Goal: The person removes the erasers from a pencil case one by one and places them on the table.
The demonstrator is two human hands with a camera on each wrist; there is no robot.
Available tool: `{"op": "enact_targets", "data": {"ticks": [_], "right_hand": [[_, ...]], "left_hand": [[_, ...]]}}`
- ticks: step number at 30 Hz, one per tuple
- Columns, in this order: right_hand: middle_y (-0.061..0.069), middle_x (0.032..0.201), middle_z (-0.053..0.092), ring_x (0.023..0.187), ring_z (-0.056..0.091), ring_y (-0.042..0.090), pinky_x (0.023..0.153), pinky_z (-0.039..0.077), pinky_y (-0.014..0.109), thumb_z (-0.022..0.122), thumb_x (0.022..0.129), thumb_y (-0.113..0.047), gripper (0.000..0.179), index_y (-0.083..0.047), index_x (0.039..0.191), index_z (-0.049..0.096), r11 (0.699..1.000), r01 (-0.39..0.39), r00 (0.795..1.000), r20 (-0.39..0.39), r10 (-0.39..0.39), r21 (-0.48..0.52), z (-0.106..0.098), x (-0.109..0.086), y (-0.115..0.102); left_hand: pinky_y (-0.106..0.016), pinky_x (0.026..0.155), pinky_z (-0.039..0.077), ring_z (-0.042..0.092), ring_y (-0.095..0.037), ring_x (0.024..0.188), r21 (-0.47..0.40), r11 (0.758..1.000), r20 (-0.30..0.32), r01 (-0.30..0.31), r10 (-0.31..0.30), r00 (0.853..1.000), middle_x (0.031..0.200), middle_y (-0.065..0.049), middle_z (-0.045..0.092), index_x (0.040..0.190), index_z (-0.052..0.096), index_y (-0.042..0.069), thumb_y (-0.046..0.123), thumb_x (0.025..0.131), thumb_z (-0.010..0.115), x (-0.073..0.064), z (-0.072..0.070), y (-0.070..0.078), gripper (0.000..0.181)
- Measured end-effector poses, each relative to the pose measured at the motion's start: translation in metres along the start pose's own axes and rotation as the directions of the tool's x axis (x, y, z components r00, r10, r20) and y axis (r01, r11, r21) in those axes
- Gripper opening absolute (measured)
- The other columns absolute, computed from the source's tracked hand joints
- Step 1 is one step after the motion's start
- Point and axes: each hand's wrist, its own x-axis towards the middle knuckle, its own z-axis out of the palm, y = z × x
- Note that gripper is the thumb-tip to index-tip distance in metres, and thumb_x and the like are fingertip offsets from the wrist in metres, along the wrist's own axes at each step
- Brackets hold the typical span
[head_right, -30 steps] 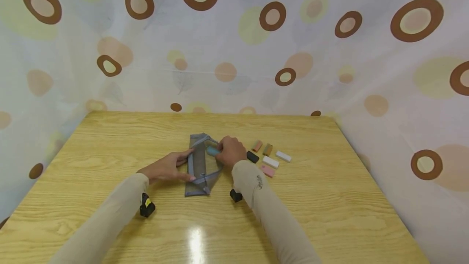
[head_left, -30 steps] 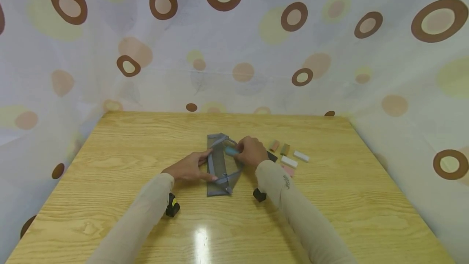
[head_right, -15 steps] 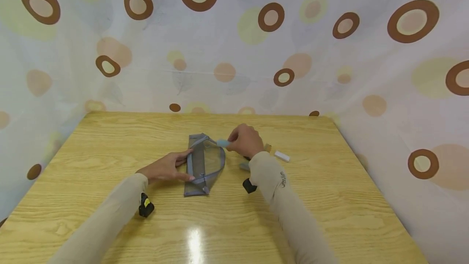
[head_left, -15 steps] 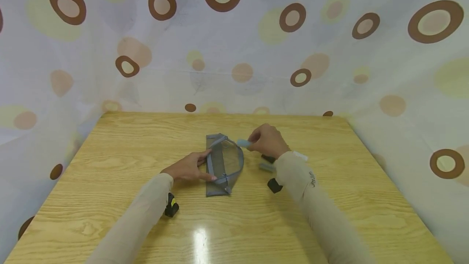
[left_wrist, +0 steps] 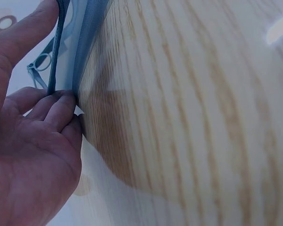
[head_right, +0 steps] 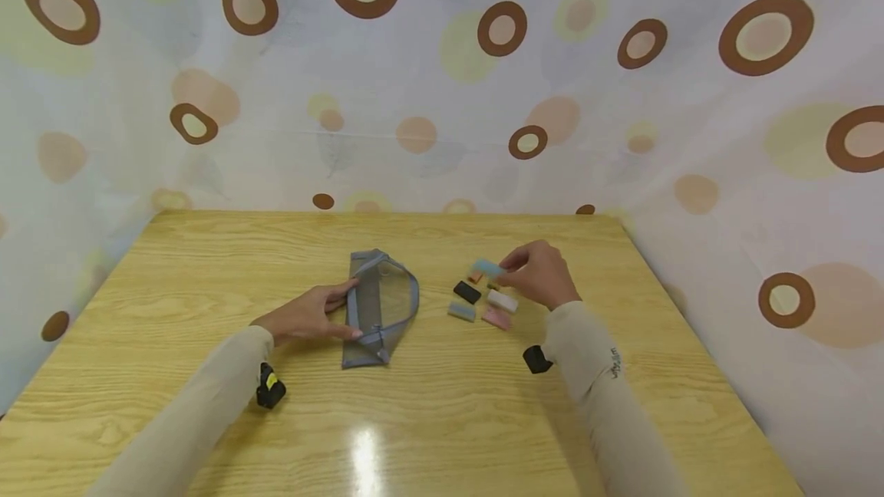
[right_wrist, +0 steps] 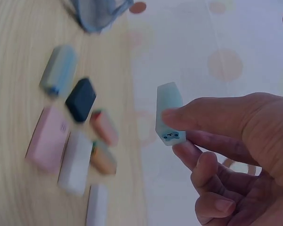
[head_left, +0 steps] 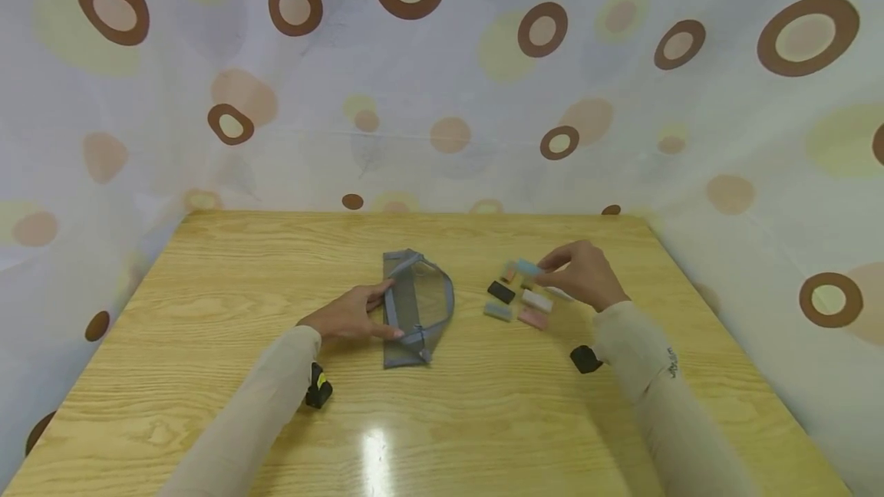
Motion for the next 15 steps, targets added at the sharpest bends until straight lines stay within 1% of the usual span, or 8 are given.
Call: {"op": "enact_targets", "data": {"ticks": [3, 9, 12, 15], "right_hand": [[0.020, 0.115, 0.071, 0.109, 0.063, 0.041, 0.087, 0.055, 0.057, 0.079, 0.089, -0.025, 0.030, -0.003, 0.109, 0.078, 0.999, -0.038, 0.999, 0.008, 0.038, 0.001, -0.005, -0.007, 0.019], [0.025, 0.122, 0.066, 0.111, 0.060, 0.043, 0.086, 0.055, 0.056, 0.080, 0.089, -0.027, 0.033, -0.001, 0.109, 0.077, 0.996, -0.086, 0.996, 0.037, 0.085, 0.032, -0.008, -0.022, 0.055], [0.025, 0.120, 0.067, 0.111, 0.060, 0.044, 0.086, 0.055, 0.056, 0.080, 0.089, -0.025, 0.032, 0.000, 0.108, 0.077, 0.995, -0.097, 0.994, 0.054, 0.096, 0.027, -0.007, -0.029, 0.067], [0.024, 0.119, 0.068, 0.111, 0.061, 0.045, 0.087, 0.055, 0.058, 0.080, 0.089, -0.024, 0.030, 0.000, 0.108, 0.078, 0.993, -0.117, 0.991, 0.064, 0.116, 0.014, -0.004, -0.033, 0.075]], "left_hand": [[-0.045, 0.121, 0.029, 0.021, -0.039, 0.151, -0.009, 1.000, -0.002, 0.009, -0.009, 1.000, 0.166, -0.022, 0.010, 0.161, 0.012, -0.002, 0.025, 0.088, 0.083, -0.001, 0.000, -0.001, 0.105], [-0.048, 0.120, 0.028, 0.021, -0.041, 0.150, -0.016, 1.000, -0.001, 0.000, 0.000, 1.000, 0.166, -0.023, 0.010, 0.160, 0.012, -0.003, 0.026, 0.088, 0.083, -0.002, 0.000, 0.000, 0.105], [-0.049, 0.120, 0.028, 0.021, -0.042, 0.150, -0.012, 1.000, -0.001, -0.010, 0.010, 1.000, 0.166, -0.024, 0.011, 0.160, 0.012, -0.004, 0.026, 0.088, 0.082, -0.002, 0.000, 0.001, 0.105], [-0.049, 0.120, 0.029, 0.021, -0.043, 0.149, 0.000, 1.000, -0.003, -0.017, 0.017, 1.000, 0.165, -0.025, 0.011, 0.160, 0.012, -0.004, 0.025, 0.089, 0.082, -0.003, -0.001, 0.001, 0.104]]}}
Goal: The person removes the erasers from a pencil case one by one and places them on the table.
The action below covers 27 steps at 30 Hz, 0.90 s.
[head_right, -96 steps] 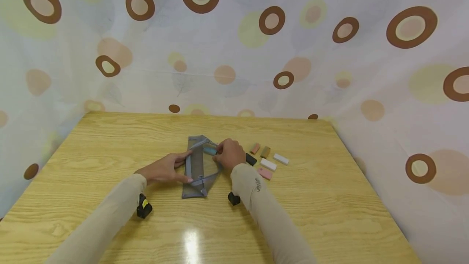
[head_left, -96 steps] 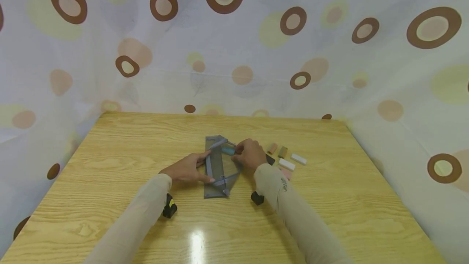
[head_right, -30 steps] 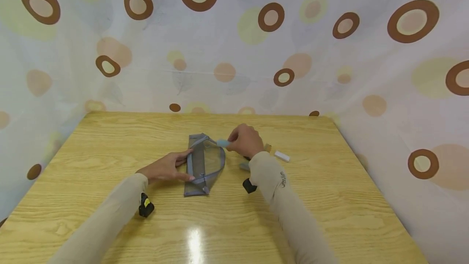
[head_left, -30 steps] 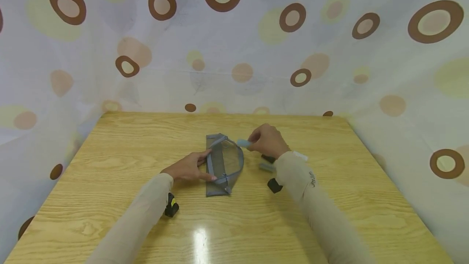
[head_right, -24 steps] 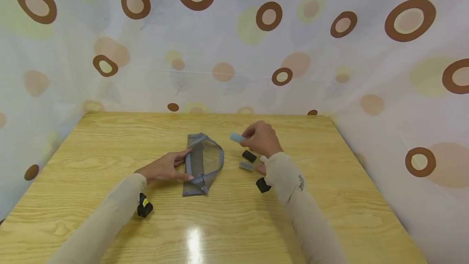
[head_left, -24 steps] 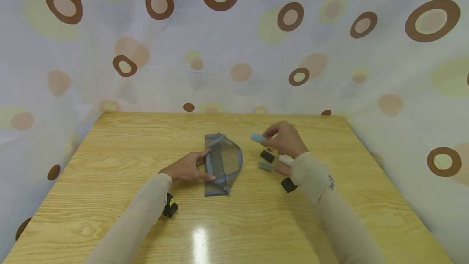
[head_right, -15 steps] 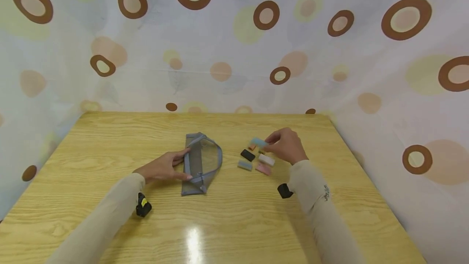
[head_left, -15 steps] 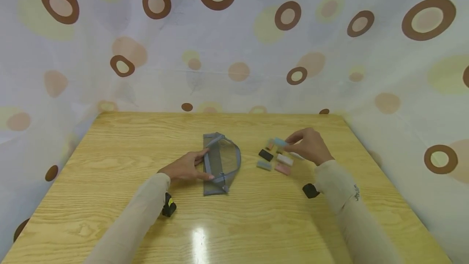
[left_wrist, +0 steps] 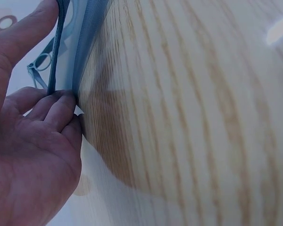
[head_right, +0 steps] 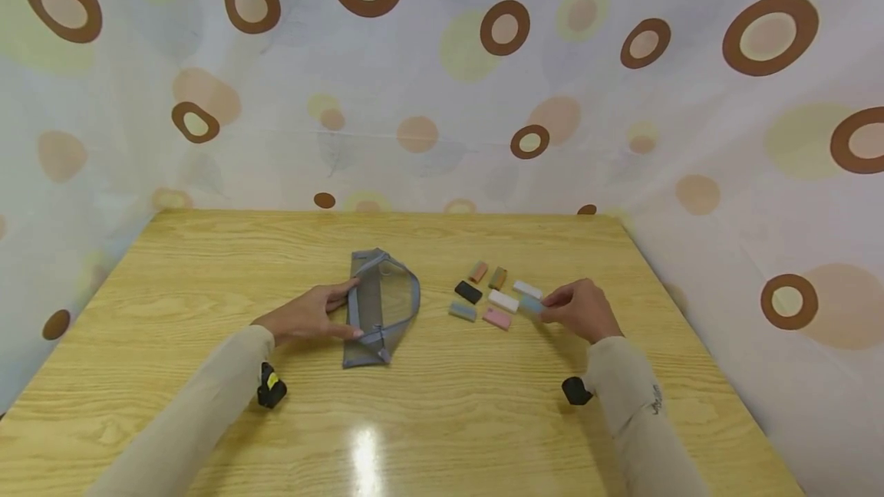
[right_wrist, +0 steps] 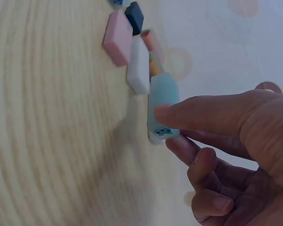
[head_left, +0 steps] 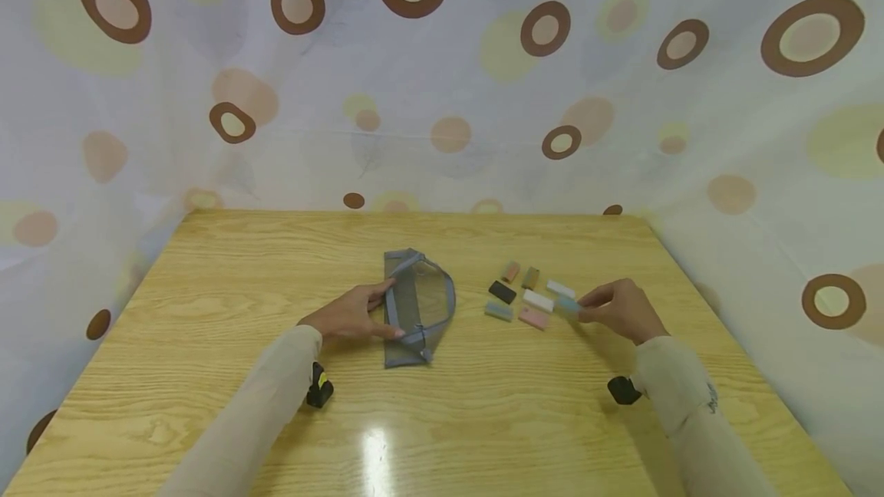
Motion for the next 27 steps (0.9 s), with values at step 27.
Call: {"op": "enact_targets", "data": {"ticks": [27], "right_hand": [[0.014, 0.103, 0.070, 0.096, 0.064, 0.034, 0.081, 0.056, 0.052, 0.082, 0.086, -0.021, 0.032, 0.002, 0.107, 0.075, 0.996, -0.001, 0.997, 0.076, 0.008, -0.088, 0.0040, 0.0011, 0.0034]], "left_hand": [[-0.045, 0.121, 0.027, 0.020, -0.038, 0.151, 0.018, 1.000, 0.020, 0.020, -0.020, 1.000, 0.167, -0.020, 0.011, 0.161, 0.012, -0.002, 0.029, 0.087, 0.083, 0.0025, -0.0018, 0.0021, 0.106]]}}
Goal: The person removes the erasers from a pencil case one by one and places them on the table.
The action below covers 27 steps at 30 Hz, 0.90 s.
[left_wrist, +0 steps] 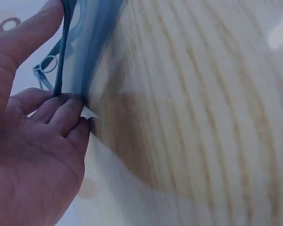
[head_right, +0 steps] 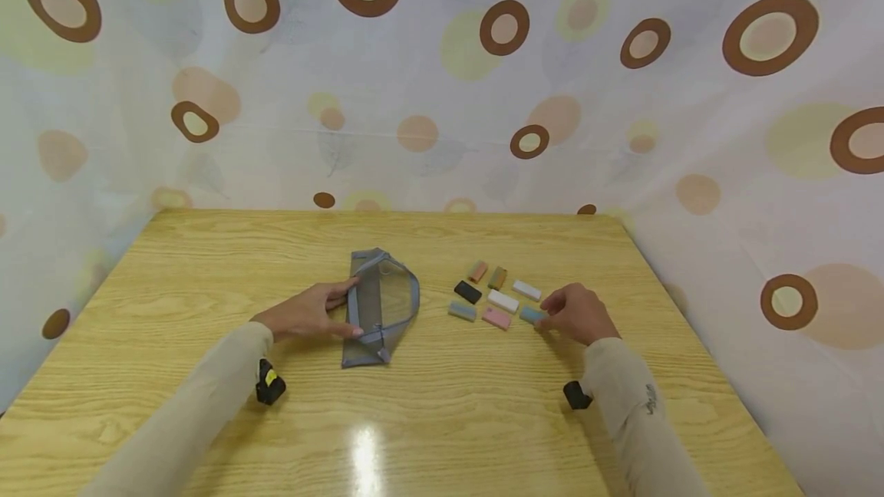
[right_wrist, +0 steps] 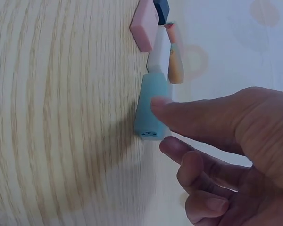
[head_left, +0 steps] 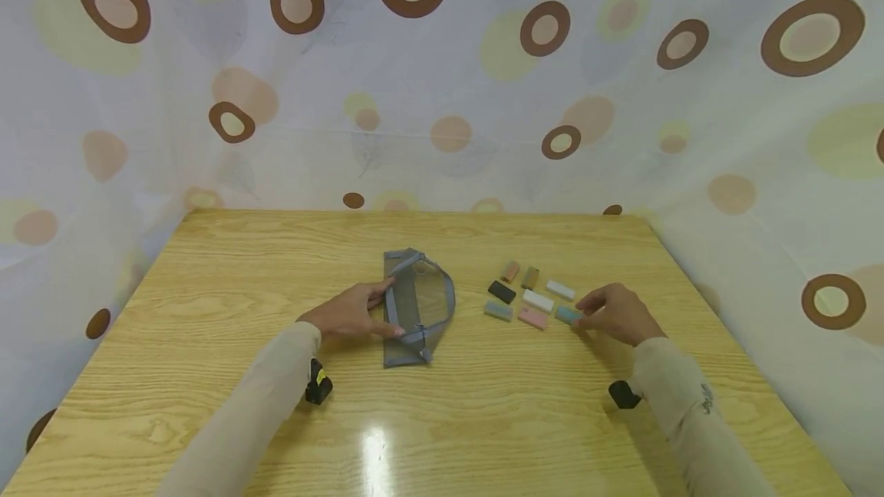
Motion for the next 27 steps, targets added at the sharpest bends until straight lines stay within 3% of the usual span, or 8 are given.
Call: {"op": "enact_targets", "data": {"ticks": [5, 12, 19, 23, 27], "right_hand": [[0.011, 0.098, 0.072, 0.091, 0.066, 0.032, 0.078, 0.057, 0.051, 0.081, 0.086, -0.018, 0.019, -0.002, 0.095, 0.078, 1.000, -0.016, 1.000, 0.023, 0.016, -0.019, 0.000, 0.000, -0.005], [0.013, 0.102, 0.072, 0.094, 0.066, 0.034, 0.081, 0.057, 0.053, 0.083, 0.085, -0.016, 0.020, -0.001, 0.098, 0.077, 0.998, -0.046, 0.999, 0.019, 0.046, -0.041, 0.000, 0.001, -0.008], [0.013, 0.102, 0.072, 0.094, 0.066, 0.033, 0.081, 0.057, 0.052, 0.083, 0.085, -0.018, 0.025, 0.000, 0.101, 0.075, 0.998, -0.036, 0.999, 0.031, 0.037, -0.057, -0.002, 0.001, -0.006], [0.016, 0.104, 0.071, 0.095, 0.066, 0.036, 0.080, 0.057, 0.054, 0.080, 0.088, -0.020, 0.030, 0.002, 0.107, 0.075, 0.998, 0.021, 0.999, -0.027, -0.023, -0.067, -0.005, -0.001, -0.012], [0.019, 0.107, 0.072, 0.096, 0.067, 0.038, 0.082, 0.056, 0.057, 0.075, 0.093, -0.022, 0.032, 0.003, 0.113, 0.074, 0.993, 0.100, 0.987, -0.120, -0.107, -0.067, -0.010, 0.002, -0.032]], "left_hand": [[-0.047, 0.121, 0.027, 0.022, -0.038, 0.150, 0.028, 1.000, 0.007, -0.003, 0.003, 1.000, 0.166, -0.020, 0.013, 0.161, 0.014, -0.001, 0.034, 0.086, 0.084, 0.000, -0.002, 0.003, 0.108], [-0.047, 0.122, 0.026, 0.020, -0.039, 0.151, 0.013, 1.000, 0.017, -0.010, 0.010, 1.000, 0.167, -0.019, 0.013, 0.160, 0.015, -0.002, 0.031, 0.087, 0.083, 0.001, -0.004, 0.007, 0.105], [-0.051, 0.120, 0.029, 0.025, -0.038, 0.150, 0.074, 0.996, -0.002, -0.048, 0.048, 0.999, 0.166, -0.017, 0.017, 0.162, 0.016, 0.005, 0.040, 0.088, 0.080, 0.005, -0.004, 0.017, 0.104], [-0.052, 0.120, 0.031, 0.026, -0.034, 0.150, 0.153, 0.986, -0.030, -0.071, 0.077, 0.997, 0.166, -0.011, 0.021, 0.163, 0.019, 0.011, 0.046, 0.089, 0.077, 0.010, -0.002, 0.029, 0.100], [-0.053, 0.121, 0.028, 0.022, -0.031, 0.152, 0.200, 0.977, -0.053, -0.073, 0.085, 0.995, 0.167, -0.009, 0.022, 0.163, 0.022, 0.012, 0.045, 0.091, 0.074, 0.016, 0.003, 0.039, 0.094]]}}
